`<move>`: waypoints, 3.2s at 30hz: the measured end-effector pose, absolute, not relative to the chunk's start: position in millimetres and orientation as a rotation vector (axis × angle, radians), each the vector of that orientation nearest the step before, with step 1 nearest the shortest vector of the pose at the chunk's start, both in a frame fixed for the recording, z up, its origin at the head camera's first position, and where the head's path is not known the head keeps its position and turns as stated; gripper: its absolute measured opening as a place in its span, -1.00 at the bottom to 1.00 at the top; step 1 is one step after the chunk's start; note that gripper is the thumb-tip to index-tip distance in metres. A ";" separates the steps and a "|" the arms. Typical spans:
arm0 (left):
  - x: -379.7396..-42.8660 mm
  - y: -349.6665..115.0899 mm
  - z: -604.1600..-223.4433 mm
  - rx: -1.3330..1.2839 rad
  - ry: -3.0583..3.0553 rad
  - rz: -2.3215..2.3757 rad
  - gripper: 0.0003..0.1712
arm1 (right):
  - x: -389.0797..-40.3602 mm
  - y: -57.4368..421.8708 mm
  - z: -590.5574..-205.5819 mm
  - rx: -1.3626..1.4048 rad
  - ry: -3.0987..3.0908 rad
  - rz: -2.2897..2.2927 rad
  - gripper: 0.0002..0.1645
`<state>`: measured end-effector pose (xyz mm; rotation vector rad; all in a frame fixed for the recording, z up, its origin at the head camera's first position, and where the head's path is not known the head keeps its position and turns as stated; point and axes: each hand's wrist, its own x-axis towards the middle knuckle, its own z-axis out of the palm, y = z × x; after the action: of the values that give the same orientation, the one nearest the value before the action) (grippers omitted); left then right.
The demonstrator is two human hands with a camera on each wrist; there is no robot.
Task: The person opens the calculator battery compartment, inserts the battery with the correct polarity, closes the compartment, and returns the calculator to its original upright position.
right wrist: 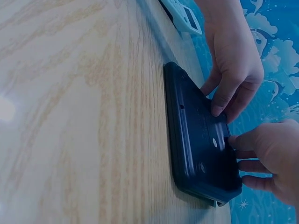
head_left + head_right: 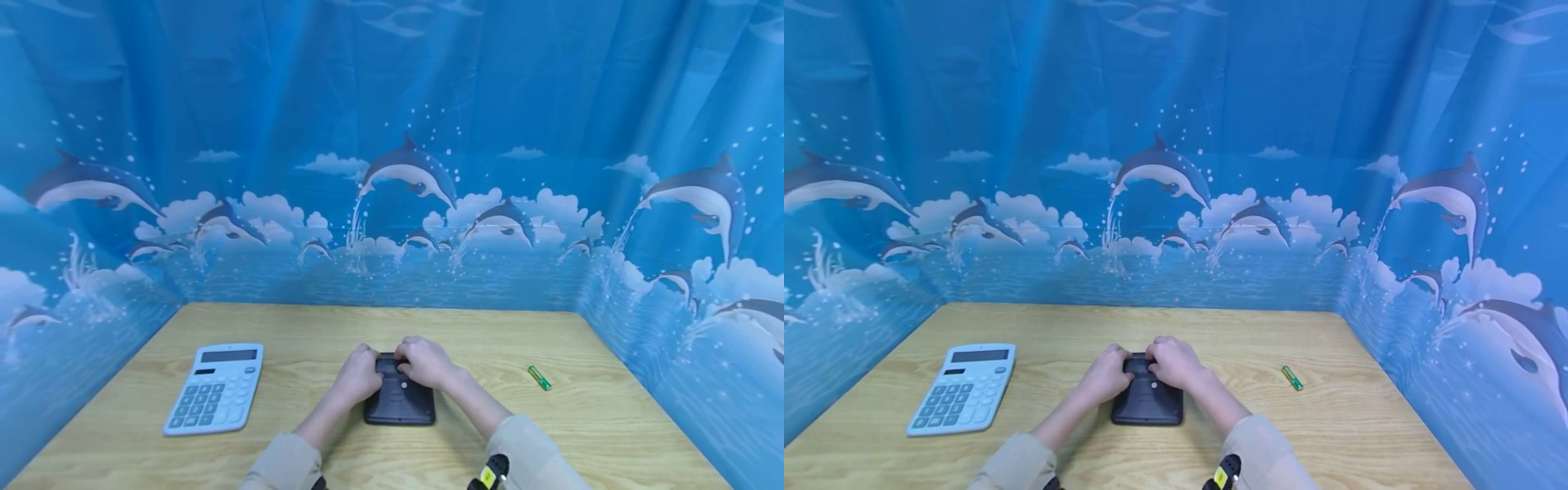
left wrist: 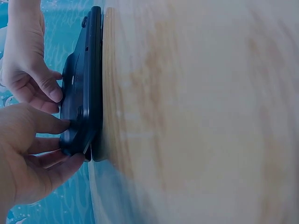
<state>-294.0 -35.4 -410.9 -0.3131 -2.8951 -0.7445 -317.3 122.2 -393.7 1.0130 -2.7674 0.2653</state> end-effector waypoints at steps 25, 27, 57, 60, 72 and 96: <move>-293.3 -33.4 -411.3 -0.285 -2.901 -0.775 -0.68 | -323.3 123.6 -396.2 0.997 -2.816 0.336 -0.85; -293.7 -33.2 -411.1 -0.281 -2.905 -0.775 -0.68 | -323.3 123.5 -395.5 0.994 -2.825 0.339 -0.85; -294.2 -32.5 -412.9 -0.294 -2.919 -0.777 -0.72 | -326.0 118.7 -390.2 0.833 -3.001 0.551 -0.83; -294.8 -33.2 -411.9 -0.284 -2.924 -0.792 -0.73 | -323.7 121.2 -390.5 0.904 -2.969 0.527 -0.81; -298.5 -41.2 -410.1 -0.380 -2.921 -0.764 -0.68 | -318.1 126.7 -390.4 0.986 -2.921 0.428 -0.71; -312.6 -70.9 -407.5 -0.824 -2.962 -0.519 -0.40 | -278.9 129.2 -377.8 0.978 -2.890 0.122 -0.49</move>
<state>-312.6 -70.9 -407.5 -0.8238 -2.9621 -0.5187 -278.9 129.2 -377.8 0.9779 -2.8896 0.1220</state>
